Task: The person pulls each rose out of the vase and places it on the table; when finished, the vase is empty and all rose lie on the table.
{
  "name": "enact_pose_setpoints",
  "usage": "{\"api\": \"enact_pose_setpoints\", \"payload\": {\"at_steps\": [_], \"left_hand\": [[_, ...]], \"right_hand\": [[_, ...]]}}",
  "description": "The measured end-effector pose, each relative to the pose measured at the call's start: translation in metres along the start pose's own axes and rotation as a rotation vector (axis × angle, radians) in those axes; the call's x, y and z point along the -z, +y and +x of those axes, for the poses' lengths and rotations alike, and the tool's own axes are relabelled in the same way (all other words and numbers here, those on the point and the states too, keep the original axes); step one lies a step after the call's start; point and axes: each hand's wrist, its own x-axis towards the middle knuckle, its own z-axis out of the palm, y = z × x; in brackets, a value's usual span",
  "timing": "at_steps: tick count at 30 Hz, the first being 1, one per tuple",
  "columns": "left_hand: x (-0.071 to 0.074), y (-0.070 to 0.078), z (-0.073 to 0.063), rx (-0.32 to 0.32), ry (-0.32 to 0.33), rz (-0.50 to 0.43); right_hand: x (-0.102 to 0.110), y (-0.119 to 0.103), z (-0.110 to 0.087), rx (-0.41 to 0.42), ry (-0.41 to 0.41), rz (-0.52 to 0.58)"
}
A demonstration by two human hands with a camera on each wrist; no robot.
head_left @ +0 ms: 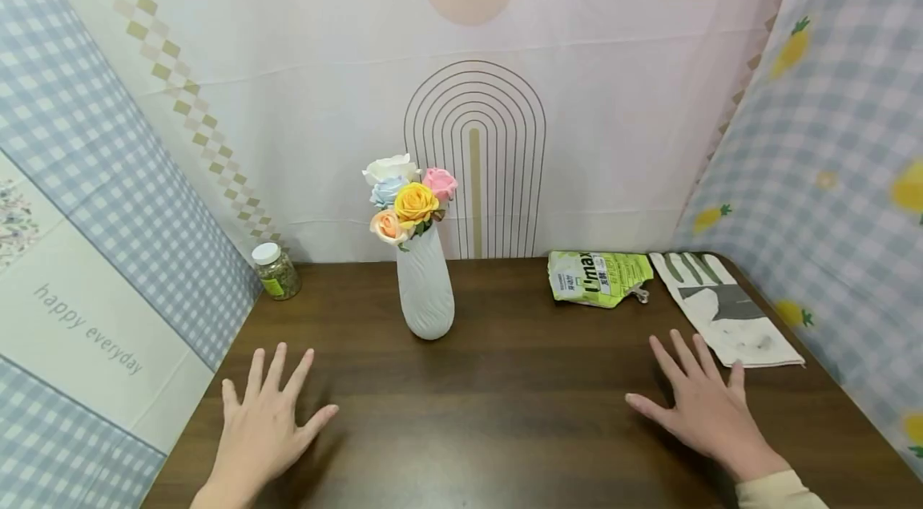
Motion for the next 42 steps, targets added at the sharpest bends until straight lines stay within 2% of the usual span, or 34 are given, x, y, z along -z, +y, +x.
{"api": "enact_pose_setpoints", "payload": {"at_steps": [5,10,18,22,26,29,35,38,42], "left_hand": [[0.008,0.007,0.034,-0.039,0.031,-0.047],[0.012,0.025,0.074,-0.082,0.058,-0.115],[0.007,0.055,0.134,-0.227,0.223,-0.265],[0.003,0.065,0.151,-0.231,0.254,-0.321],[-0.004,0.075,0.16,-0.193,0.251,-0.382],[-0.013,0.083,0.159,-0.157,0.251,-0.438],[-0.034,0.098,0.149,-0.079,0.317,-0.565],[-0.044,0.107,0.145,-0.063,0.367,-0.628],[-0.055,0.117,0.138,-0.032,0.393,-0.694]], "right_hand": [[0.014,-0.013,0.017,0.064,0.068,0.041],[0.03,-0.039,0.046,0.142,0.119,0.093],[0.055,-0.102,0.104,0.436,0.286,0.235],[0.065,-0.143,0.13,0.536,0.313,0.298],[0.075,-0.178,0.151,0.587,0.346,0.374],[0.078,-0.2,0.165,0.599,0.348,0.446],[0.076,-0.231,0.189,0.534,0.318,0.63],[0.073,-0.24,0.197,0.486,0.327,0.709],[0.07,-0.247,0.203,0.409,0.32,0.775]]}}
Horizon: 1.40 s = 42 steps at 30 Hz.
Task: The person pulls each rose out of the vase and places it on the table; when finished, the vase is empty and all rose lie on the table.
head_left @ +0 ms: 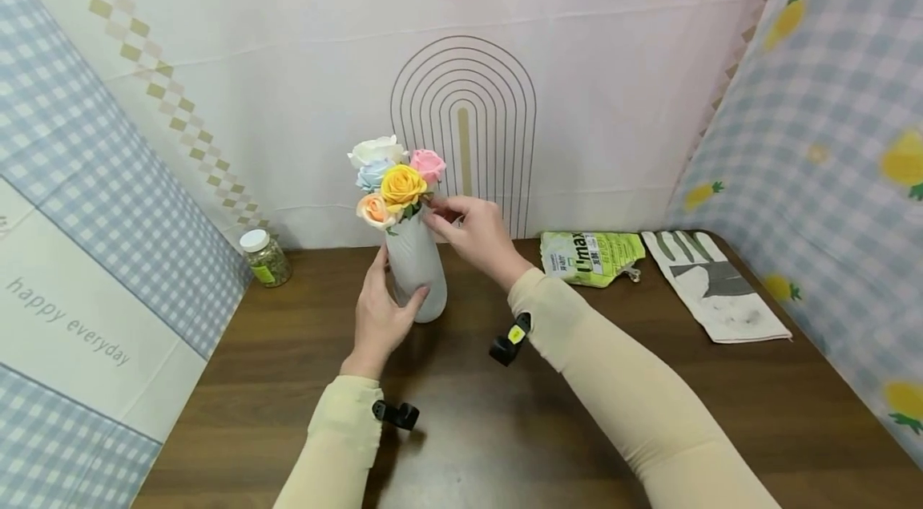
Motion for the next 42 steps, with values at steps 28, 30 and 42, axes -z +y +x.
{"api": "enact_pose_setpoints", "payload": {"at_steps": [28,30,42], "left_hand": [[-0.006,-0.007,-0.009,0.187,-0.041,-0.105],[-0.006,-0.007,-0.009,0.193,-0.047,-0.108],[-0.011,-0.007,-0.007,0.27,-0.097,-0.082]], "right_hand": [[-0.008,-0.006,0.023,-0.123,0.04,0.298],[-0.008,-0.008,0.024,-0.119,0.044,0.315],[-0.002,-0.017,0.029,-0.106,0.071,0.399]]}}
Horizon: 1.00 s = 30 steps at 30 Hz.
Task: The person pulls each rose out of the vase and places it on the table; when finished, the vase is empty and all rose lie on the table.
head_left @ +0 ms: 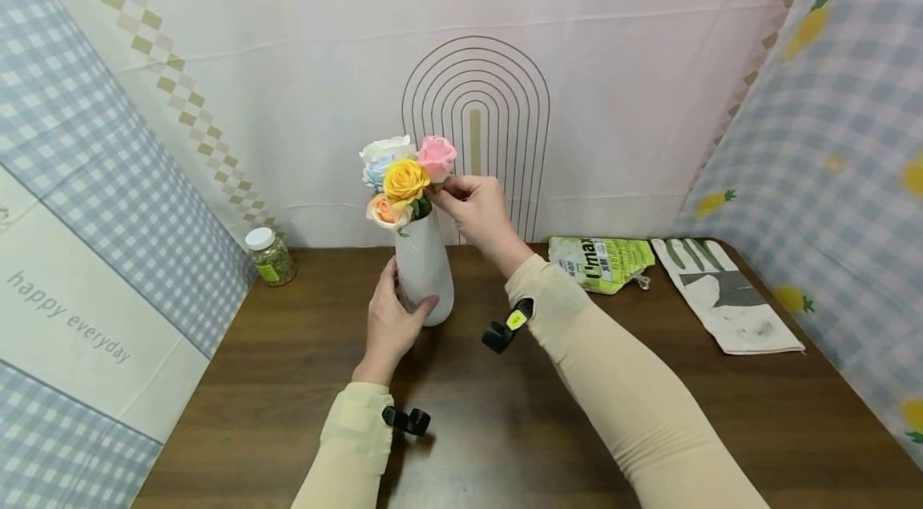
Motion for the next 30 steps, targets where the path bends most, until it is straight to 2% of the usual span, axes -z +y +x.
{"api": "enact_pose_setpoints", "payload": {"at_steps": [6,11,21,30], "left_hand": [[-0.002,0.0,-0.001,-0.002,0.015,-0.003],[-0.002,0.001,-0.002,-0.006,0.019,-0.003],[-0.003,0.0,-0.004,-0.008,0.02,-0.005],[-0.003,0.001,-0.002,-0.025,0.026,0.009]], "right_hand": [[0.002,-0.003,0.001,-0.033,0.02,0.07],[0.008,-0.007,-0.001,-0.019,0.068,0.141],[0.036,-0.021,-0.003,0.002,0.27,0.399],[0.072,-0.027,-0.008,0.046,0.395,0.466]]}}
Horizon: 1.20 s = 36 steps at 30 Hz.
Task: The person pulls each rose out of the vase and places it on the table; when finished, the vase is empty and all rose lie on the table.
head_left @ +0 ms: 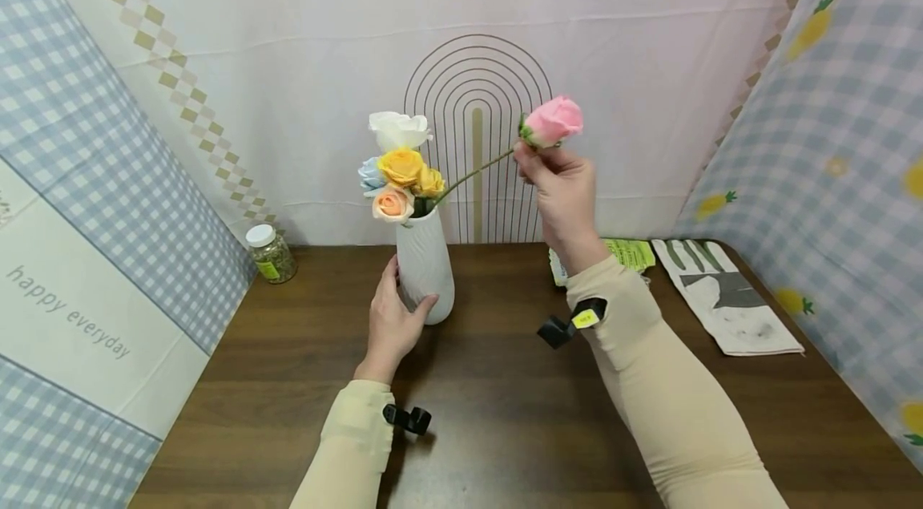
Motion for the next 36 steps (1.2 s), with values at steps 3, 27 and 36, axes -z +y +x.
{"api": "enact_pose_setpoints", "payload": {"at_steps": [3,27,36], "left_hand": [[0.0,0.001,0.002,-0.006,-0.003,0.004],[0.002,0.001,0.001,-0.001,-0.033,0.029],[0.002,0.0,-0.001,-0.011,-0.026,0.013]], "right_hand": [[0.009,-0.01,0.004,0.017,0.054,0.033],[0.194,-0.033,-0.046,-0.115,0.256,0.173],[0.235,-0.026,-0.065,-0.149,0.336,0.025]]}}
